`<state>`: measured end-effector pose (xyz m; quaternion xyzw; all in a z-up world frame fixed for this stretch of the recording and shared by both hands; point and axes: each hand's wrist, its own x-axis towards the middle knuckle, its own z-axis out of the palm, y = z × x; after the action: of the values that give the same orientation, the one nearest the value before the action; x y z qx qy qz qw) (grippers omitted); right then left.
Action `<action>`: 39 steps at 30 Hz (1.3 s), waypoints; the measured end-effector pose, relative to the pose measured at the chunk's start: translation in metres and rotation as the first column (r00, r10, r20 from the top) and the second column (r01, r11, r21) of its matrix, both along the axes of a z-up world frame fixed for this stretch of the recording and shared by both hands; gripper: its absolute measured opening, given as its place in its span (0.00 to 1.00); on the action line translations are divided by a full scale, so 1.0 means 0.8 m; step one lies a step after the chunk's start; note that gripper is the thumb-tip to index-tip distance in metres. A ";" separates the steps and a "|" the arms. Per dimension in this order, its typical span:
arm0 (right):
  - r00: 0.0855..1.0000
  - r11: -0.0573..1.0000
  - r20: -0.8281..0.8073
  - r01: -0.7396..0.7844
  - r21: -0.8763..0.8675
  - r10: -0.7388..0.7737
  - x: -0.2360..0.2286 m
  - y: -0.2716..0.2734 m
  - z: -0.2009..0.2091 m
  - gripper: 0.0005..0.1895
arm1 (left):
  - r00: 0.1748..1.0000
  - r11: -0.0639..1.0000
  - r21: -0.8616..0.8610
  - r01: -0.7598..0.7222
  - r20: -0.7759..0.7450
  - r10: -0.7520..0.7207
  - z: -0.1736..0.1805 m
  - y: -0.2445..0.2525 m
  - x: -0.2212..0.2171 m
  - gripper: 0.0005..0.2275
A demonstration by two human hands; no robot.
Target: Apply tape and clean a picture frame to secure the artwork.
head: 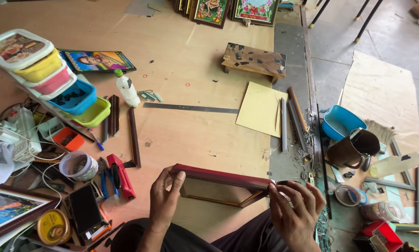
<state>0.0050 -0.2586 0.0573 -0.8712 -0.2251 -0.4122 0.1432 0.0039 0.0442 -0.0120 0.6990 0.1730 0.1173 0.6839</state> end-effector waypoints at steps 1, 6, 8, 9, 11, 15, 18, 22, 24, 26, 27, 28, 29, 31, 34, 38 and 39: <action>1.000 1.000 -0.022 -0.004 -0.002 0.004 -0.002 0.001 0.001 0.14 | 1.000 0.993 -0.115 0.021 0.011 -0.020 0.020 -0.002 -0.002 0.14; 0.997 0.995 -0.038 -0.065 -0.078 0.063 0.002 0.007 -0.008 0.17 | 0.984 0.947 -0.308 0.088 0.176 -0.034 0.013 0.000 0.011 0.07; 0.994 0.994 -0.097 -0.053 -0.097 0.044 0.001 0.018 -0.005 0.17 | 0.999 0.947 -0.321 -0.013 0.043 0.028 -0.007 0.005 0.019 0.08; 0.995 0.994 -0.091 -0.052 -0.098 0.043 0.003 0.021 -0.001 0.17 | 0.998 0.947 -0.321 -0.011 0.048 0.028 0.000 0.003 0.022 0.08; 0.991 0.997 -0.137 -0.005 -0.071 -0.005 0.004 0.028 0.008 0.12 | 0.998 0.909 -0.416 -0.011 0.049 0.034 0.013 -0.001 0.026 0.08; 0.970 0.996 -0.228 0.073 -0.053 -0.083 0.008 0.027 -0.003 0.10 | 0.997 0.912 -0.410 -0.025 0.062 0.055 0.008 -0.003 0.031 0.10; 0.971 0.997 -0.228 0.062 -0.046 -0.071 0.008 0.028 0.003 0.11 | 0.997 0.901 -0.430 -0.057 0.018 0.072 0.012 -0.006 0.032 0.12; 0.965 0.993 -0.242 0.081 -0.080 -0.099 0.014 0.021 -0.002 0.12 | 0.994 0.924 -0.367 -0.110 -0.025 0.108 0.019 -0.012 0.037 0.12; 0.969 0.993 -0.235 0.057 -0.108 -0.081 0.019 0.016 0.002 0.13 | 0.987 0.948 -0.277 -0.160 -0.055 0.150 0.002 -0.013 0.044 0.12; 0.952 0.986 -0.289 0.055 -0.157 -0.099 0.020 0.012 0.012 0.11 | 0.982 0.967 -0.244 -0.078 0.146 0.116 -0.037 -0.010 0.043 0.15; 0.952 0.988 -0.300 0.016 -0.153 -0.062 0.020 0.010 0.013 0.11 | 0.979 0.964 -0.239 -0.117 0.136 0.152 -0.029 -0.015 0.041 0.15; 0.942 0.990 -0.331 0.013 -0.140 -0.059 0.021 0.010 0.014 0.10 | 0.979 0.963 -0.249 -0.099 0.149 0.139 -0.021 -0.017 0.040 0.15; 0.931 0.990 -0.359 0.022 -0.136 -0.070 0.021 0.008 0.019 0.09 | 0.979 0.961 -0.267 -0.069 0.165 0.116 -0.013 -0.021 0.043 0.15; 0.909 0.982 -0.407 0.010 -0.190 -0.089 0.022 0.010 0.026 0.10 | 0.983 0.953 -0.292 -0.085 0.131 0.128 0.009 -0.023 0.035 0.15; 0.880 0.965 -0.460 -0.007 -0.261 -0.118 0.025 0.002 0.030 0.11 | 0.985 0.946 -0.314 -0.081 0.122 0.125 0.011 -0.027 0.031 0.16; 0.875 0.958 -0.481 -0.081 -0.274 -0.064 0.027 0.000 0.041 0.10 | 0.984 0.945 -0.317 -0.083 0.121 0.127 0.017 -0.030 0.027 0.17; 0.873 0.958 -0.483 -0.080 -0.275 -0.065 0.029 0.003 0.039 0.10 | 0.985 0.945 -0.317 -0.082 0.118 0.126 0.018 -0.029 0.026 0.17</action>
<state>0.0278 -0.2559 0.0884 -0.9572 -0.2424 -0.1419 0.0694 0.0249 0.0208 0.0024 0.5626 0.1788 0.1722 0.7886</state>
